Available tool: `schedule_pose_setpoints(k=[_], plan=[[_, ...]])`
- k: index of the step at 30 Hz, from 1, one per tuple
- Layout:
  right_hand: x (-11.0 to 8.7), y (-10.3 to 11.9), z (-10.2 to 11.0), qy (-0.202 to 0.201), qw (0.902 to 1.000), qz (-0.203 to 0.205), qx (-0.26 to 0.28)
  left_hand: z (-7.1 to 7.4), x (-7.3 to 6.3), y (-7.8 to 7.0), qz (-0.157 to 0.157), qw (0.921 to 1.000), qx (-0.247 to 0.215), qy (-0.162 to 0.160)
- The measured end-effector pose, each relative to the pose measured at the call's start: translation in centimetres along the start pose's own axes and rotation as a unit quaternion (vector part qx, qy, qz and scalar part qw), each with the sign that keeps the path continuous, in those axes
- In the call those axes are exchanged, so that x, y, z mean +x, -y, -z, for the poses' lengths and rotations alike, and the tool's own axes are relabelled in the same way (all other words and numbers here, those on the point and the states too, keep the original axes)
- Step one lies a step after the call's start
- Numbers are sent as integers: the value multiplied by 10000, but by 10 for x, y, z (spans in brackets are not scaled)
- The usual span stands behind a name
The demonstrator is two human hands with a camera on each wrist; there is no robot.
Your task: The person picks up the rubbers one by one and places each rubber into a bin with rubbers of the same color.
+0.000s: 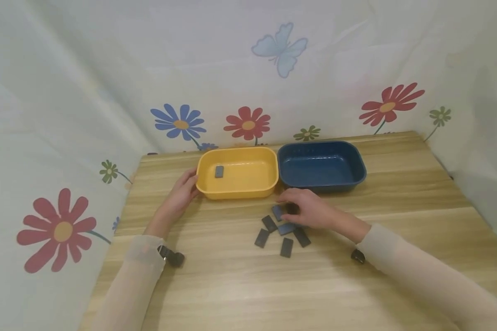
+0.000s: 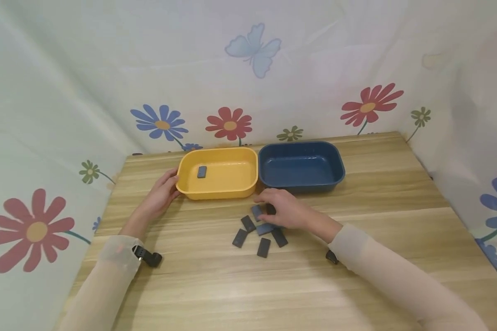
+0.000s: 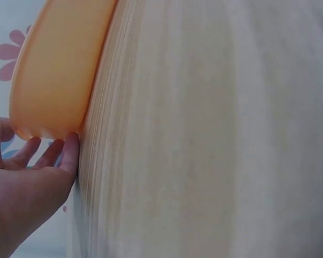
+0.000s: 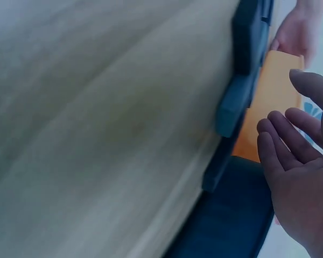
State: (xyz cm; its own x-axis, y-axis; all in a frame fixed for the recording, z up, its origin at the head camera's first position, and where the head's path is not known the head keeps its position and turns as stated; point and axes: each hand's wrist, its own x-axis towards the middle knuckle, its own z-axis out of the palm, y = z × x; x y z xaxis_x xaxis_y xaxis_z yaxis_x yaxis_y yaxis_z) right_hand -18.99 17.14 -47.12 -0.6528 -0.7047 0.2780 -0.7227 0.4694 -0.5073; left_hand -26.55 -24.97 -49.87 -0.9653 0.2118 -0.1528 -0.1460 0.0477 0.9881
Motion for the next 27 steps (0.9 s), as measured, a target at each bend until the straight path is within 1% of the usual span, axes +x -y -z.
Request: schedule_pose_setpoints(k=[4,10,13,15,16,18,23,27], plan=[[1,-4,-6,55,10000,-44,-61,0,-2,0,27,10000,-8,-5],[6,-4,-11,338,9990,-174,-218,-2,-4,-6,65,9999,-139,5],[8,-3,-12,492,9981,-238,-281,-3,-3,-7,44,9999,-104,11],[8,-2,-13,546,9975,-308,-321,-4,0,-5,25,10000,-58,5],[8,-2,-13,557,9973,-332,-336,-4,2,-4,12,10000,-38,5],[9,-2,-14,539,9971,-337,-412,-6,0,-8,18,10000,-28,32],[13,-3,-16,506,9969,-311,-517,-8,-10,-21,140,9999,-52,71],[12,-5,-18,517,9971,-373,-416,-8,-10,-20,155,9998,-74,105]])
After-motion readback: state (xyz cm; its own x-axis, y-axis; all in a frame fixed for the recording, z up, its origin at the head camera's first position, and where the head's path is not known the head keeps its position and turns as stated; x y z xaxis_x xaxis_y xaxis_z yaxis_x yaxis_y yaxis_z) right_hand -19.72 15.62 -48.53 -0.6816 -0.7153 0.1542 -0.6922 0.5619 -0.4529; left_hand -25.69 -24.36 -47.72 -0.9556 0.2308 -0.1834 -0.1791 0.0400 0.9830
